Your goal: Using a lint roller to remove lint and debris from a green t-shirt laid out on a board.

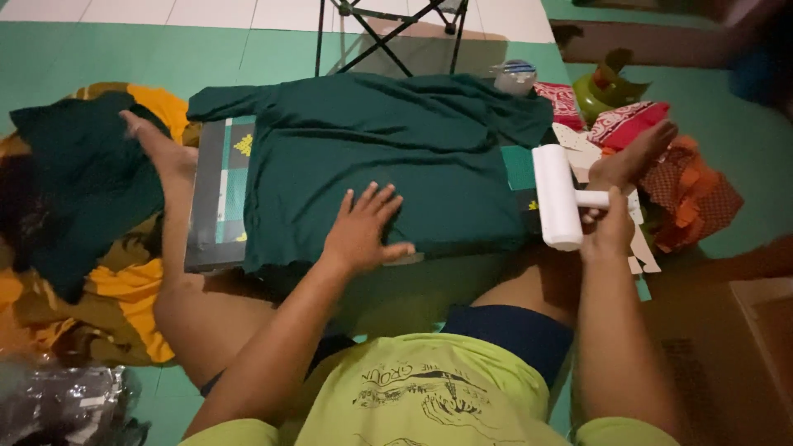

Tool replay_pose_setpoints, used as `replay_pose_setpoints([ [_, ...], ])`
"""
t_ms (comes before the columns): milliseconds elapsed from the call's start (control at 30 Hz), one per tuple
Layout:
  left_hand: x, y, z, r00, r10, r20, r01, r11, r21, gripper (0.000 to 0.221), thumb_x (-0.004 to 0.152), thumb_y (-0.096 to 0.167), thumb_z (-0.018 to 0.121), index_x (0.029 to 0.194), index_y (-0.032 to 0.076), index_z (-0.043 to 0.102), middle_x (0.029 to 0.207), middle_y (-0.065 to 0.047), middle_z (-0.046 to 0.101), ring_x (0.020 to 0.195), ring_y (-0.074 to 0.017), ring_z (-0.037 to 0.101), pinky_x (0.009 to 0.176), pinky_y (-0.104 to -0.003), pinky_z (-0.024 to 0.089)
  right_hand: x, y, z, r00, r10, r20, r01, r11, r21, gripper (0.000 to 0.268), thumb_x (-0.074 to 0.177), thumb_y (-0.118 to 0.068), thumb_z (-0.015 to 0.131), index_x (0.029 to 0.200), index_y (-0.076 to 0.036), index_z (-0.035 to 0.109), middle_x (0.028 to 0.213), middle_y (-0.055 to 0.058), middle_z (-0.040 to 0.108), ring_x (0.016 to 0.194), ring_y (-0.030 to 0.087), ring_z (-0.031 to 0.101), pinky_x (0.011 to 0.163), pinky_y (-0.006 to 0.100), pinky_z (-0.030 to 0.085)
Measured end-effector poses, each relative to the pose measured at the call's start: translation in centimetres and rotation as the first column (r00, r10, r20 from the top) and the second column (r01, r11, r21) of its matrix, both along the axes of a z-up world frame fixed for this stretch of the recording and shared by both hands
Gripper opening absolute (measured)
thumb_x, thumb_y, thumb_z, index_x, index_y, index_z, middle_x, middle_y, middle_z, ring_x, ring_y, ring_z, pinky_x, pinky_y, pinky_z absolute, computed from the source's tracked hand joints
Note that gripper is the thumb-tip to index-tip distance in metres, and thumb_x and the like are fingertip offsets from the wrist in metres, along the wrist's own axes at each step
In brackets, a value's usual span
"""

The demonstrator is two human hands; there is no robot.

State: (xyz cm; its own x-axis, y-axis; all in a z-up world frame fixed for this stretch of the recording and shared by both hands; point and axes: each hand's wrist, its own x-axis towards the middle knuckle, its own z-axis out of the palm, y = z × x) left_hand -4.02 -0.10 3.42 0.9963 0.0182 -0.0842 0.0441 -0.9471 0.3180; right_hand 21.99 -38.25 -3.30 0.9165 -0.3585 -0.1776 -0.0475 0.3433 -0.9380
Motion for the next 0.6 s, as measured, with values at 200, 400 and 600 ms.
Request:
replay_pose_setpoints([
  [200,-2.6,0.1,-5.6,0.887,-0.119,0.447,0.048,0.985,0.168,0.010,0.101,0.027,0.050,0.103,0.029,0.060,0.101,0.003,0.055,0.096,-0.0205,0.059,0.079,-0.041,0.048,-2.4,1.7,1.8,0.980,0.195,-0.032,-0.193,0.979,0.069,0.031,0.097,-0.043,0.073,0.092,-0.018,0.056,0.072,-0.003,0.044,0.065,0.006,0.050,0.053,0.011,0.039],
  [400,-6.1,-9.0,-4.1,0.928,-0.369,0.049,0.367,0.883,-0.292,0.033,0.090,0.016,0.074,0.122,0.020,0.068,0.120,-0.006,0.072,0.113,-0.0330,0.070,0.099,-0.054,0.054,-3.4,6.2,1.3,0.967,0.253,-0.019,-0.252,0.967,0.039,0.027,0.094,-0.043,0.076,0.096,-0.020,0.062,0.086,-0.001,0.064,0.073,0.012,0.056,0.060,0.022,0.046],
  [600,-6.2,-8.1,-0.6,0.862,-0.484,-0.148,0.289,0.710,-0.642,0.034,0.084,0.052,0.076,0.097,0.020,0.075,0.087,-0.007,0.077,0.094,-0.0339,0.077,0.081,-0.050,0.057,-4.1,12.9,0.6,0.900,0.435,-0.019,-0.422,0.883,0.208,0.032,0.089,-0.046,0.076,0.099,-0.017,0.067,0.086,0.001,0.067,0.074,0.014,0.063,0.065,0.024,0.051],
])
